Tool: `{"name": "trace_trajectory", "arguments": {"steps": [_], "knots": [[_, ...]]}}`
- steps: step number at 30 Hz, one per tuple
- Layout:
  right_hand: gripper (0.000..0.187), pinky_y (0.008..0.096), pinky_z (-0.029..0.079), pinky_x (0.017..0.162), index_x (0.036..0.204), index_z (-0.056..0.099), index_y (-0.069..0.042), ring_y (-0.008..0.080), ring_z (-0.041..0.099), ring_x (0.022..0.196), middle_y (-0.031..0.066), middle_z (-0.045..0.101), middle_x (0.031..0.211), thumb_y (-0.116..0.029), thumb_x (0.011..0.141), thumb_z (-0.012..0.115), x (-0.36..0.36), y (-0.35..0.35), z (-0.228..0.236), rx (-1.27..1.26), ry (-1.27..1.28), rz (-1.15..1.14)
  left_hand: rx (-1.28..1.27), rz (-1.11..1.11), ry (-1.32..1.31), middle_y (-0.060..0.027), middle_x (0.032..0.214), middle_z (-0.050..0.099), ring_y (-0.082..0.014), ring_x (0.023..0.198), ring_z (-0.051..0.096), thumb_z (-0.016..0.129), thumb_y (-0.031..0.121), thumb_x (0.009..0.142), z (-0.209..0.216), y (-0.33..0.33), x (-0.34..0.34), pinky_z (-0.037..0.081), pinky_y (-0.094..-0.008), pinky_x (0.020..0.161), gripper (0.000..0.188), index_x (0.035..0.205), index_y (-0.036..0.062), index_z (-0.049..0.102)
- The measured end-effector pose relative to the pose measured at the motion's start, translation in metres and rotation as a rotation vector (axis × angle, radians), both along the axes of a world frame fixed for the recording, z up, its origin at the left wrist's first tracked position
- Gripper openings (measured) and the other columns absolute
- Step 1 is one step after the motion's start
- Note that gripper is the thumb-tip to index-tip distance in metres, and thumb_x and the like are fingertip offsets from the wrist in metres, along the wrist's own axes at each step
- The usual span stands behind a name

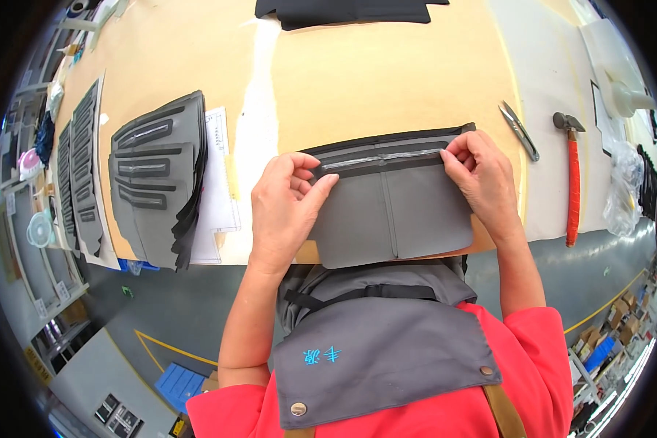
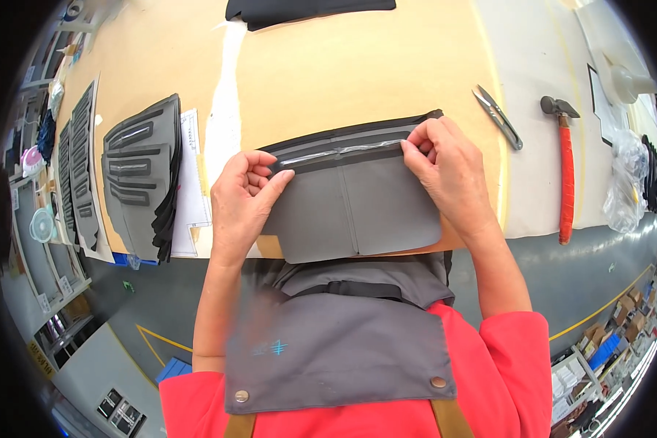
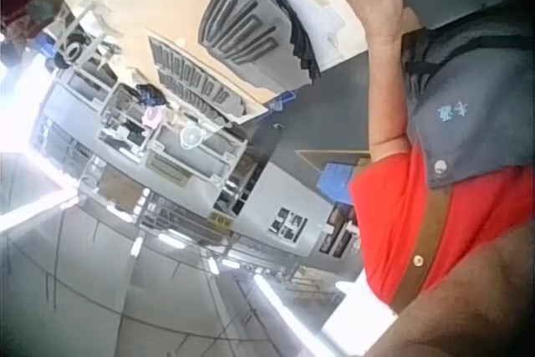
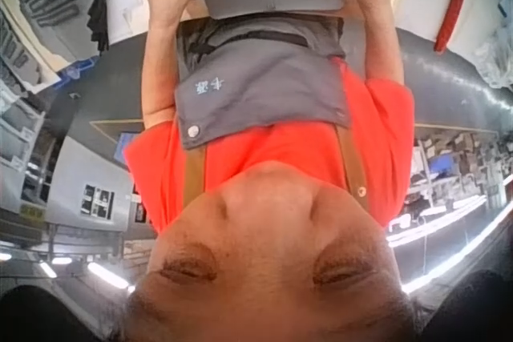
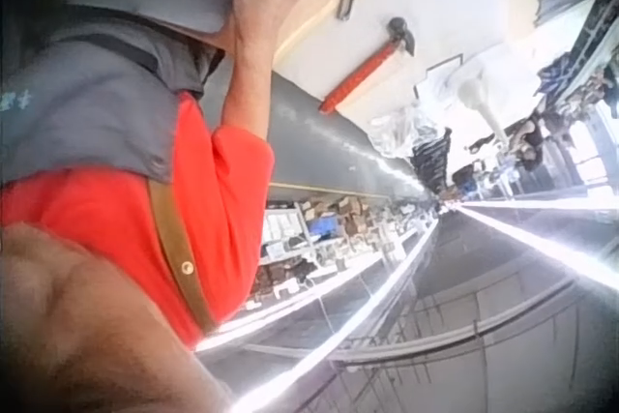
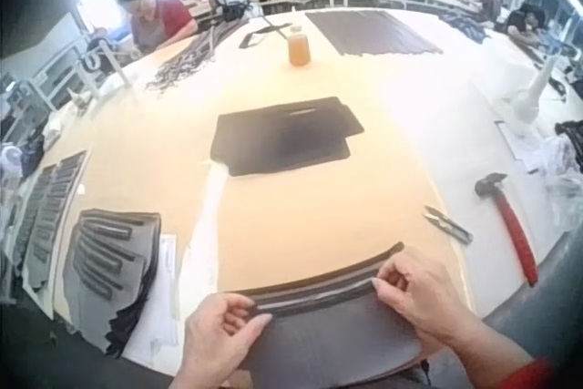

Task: Aligning, folding, and hammering leather components for assembly.

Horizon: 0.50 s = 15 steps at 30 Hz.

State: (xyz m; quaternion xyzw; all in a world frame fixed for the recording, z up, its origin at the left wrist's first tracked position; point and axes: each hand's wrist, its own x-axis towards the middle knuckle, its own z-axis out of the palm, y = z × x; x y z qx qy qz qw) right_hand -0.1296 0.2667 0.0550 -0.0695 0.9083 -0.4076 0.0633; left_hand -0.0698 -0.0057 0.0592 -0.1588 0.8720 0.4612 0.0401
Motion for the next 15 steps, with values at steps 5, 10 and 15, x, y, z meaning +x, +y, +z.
{"name": "trace_trajectory", "arguments": {"steps": [5, 10, 15], "knots": [[0.010, 0.0284, 0.049, 0.064, 0.089, 0.064, -0.001, 0.0135, 0.057, 0.067, 0.0052, 0.060, 0.083, -0.007, 0.091, 0.071, -0.0007, -0.0016, -0.0005, -0.006, -0.043, -0.032, -0.053, 0.003, 0.056, -0.0035, 0.089, 0.066, -0.0070, 0.068, 0.059, 0.083, 0.013, 0.088, -0.0018, 0.0031, -0.0007, 0.051, -0.0228, 0.064, 0.021, 0.098, -0.0005, 0.070], [0.010, 0.0291, 0.048, 0.063, 0.088, 0.064, 0.000, 0.0137, 0.056, 0.066, 0.0057, 0.060, 0.081, -0.007, 0.090, 0.070, -0.0005, -0.0026, -0.0016, 0.013, -0.039, -0.039, -0.102, -0.005, 0.084, -0.0057, 0.088, 0.067, -0.0097, 0.067, 0.063, 0.078, 0.010, 0.090, -0.0007, 0.0055, -0.0009, 0.052, -0.0256, 0.062, 0.012, 0.093, 0.0006, 0.071], [0.010, 0.0297, 0.048, 0.063, 0.087, 0.064, 0.000, 0.0145, 0.055, 0.066, 0.0064, 0.059, 0.080, -0.008, 0.089, 0.070, -0.0015, -0.0033, -0.0004, 0.019, -0.033, -0.040, -0.171, -0.022, 0.095, -0.0076, 0.088, 0.067, -0.0119, 0.068, 0.065, 0.073, 0.007, 0.091, -0.0012, 0.0074, -0.0008, 0.053, -0.0276, 0.064, 0.007, 0.092, 0.0010, 0.071]]}}
